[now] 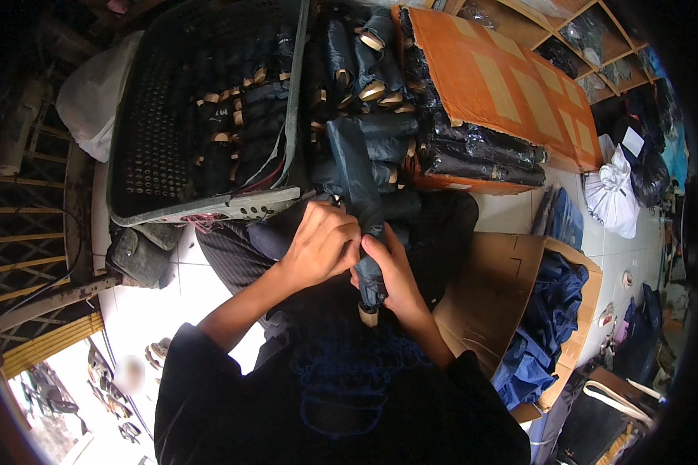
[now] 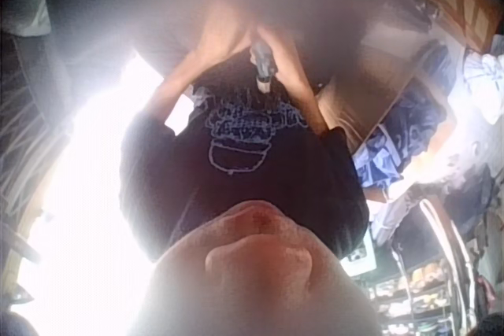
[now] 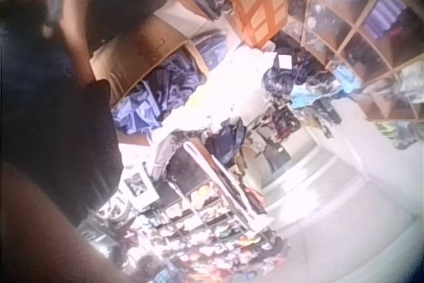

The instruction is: The person sits on the floor and repeatedly wraps dark fabric pieces around cylindrical cores using both hands. The wrapped items are placed into a nearby basket. The person continues this process for several items throughout the clip.

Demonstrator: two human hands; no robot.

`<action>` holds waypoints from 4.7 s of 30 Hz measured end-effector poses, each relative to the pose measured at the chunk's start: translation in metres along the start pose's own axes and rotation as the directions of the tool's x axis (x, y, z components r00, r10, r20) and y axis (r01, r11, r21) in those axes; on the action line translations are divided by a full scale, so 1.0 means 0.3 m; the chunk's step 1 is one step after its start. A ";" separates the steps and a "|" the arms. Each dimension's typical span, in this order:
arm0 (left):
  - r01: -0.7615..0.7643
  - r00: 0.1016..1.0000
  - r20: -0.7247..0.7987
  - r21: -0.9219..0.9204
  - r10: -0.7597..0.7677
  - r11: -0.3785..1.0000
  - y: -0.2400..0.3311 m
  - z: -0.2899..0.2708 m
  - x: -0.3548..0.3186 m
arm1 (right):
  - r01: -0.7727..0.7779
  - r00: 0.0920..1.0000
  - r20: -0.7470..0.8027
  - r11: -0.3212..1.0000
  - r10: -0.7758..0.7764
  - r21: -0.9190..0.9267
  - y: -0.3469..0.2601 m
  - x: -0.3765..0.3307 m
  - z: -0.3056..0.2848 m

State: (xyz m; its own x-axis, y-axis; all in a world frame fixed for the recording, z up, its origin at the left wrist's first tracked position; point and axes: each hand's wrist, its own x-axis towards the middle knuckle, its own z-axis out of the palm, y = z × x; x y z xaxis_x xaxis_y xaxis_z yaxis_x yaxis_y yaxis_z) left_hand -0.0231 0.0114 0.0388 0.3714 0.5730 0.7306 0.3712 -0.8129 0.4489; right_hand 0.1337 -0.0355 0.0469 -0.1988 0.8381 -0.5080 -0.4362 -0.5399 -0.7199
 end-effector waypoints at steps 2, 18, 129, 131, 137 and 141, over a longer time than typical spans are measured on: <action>0.054 0.998 0.017 -0.082 -0.052 0.995 0.004 -0.010 0.001 | 0.054 0.998 -0.019 0.995 -0.056 -0.080 0.003 0.001 -0.003; 0.381 0.924 0.048 -0.166 -0.378 0.910 0.046 -0.068 0.028 | -0.106 0.971 0.234 0.967 0.051 0.231 0.018 0.015 -0.043; 0.763 0.281 0.244 -0.644 -0.928 0.061 -0.004 0.197 -0.058 | 0.520 0.699 0.147 0.357 -0.700 -0.776 -0.026 0.170 -0.195; 0.762 0.348 -0.014 -0.578 -0.937 0.292 -0.035 0.188 -0.032 | 0.532 0.676 0.302 0.161 -0.673 -0.832 -0.059 0.221 -0.282; 0.412 0.792 0.240 0.469 -0.562 0.781 -0.125 0.245 -0.065 | 0.423 0.674 0.316 -0.002 -0.668 -0.906 -0.004 0.311 -0.346; 0.421 0.764 0.318 0.414 -0.561 0.807 -0.136 0.287 -0.080 | 0.280 0.764 0.312 -0.145 -0.564 -0.949 -0.008 0.292 -0.299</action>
State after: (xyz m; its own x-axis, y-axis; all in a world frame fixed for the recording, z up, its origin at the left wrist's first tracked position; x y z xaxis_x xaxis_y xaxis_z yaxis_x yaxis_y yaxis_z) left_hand 0.0262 0.0396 -0.0414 0.3459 0.9273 0.1428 0.8082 -0.3718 0.4567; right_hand 0.1962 0.0320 -0.0383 -0.1797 0.9697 0.1654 0.8404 0.2387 -0.4866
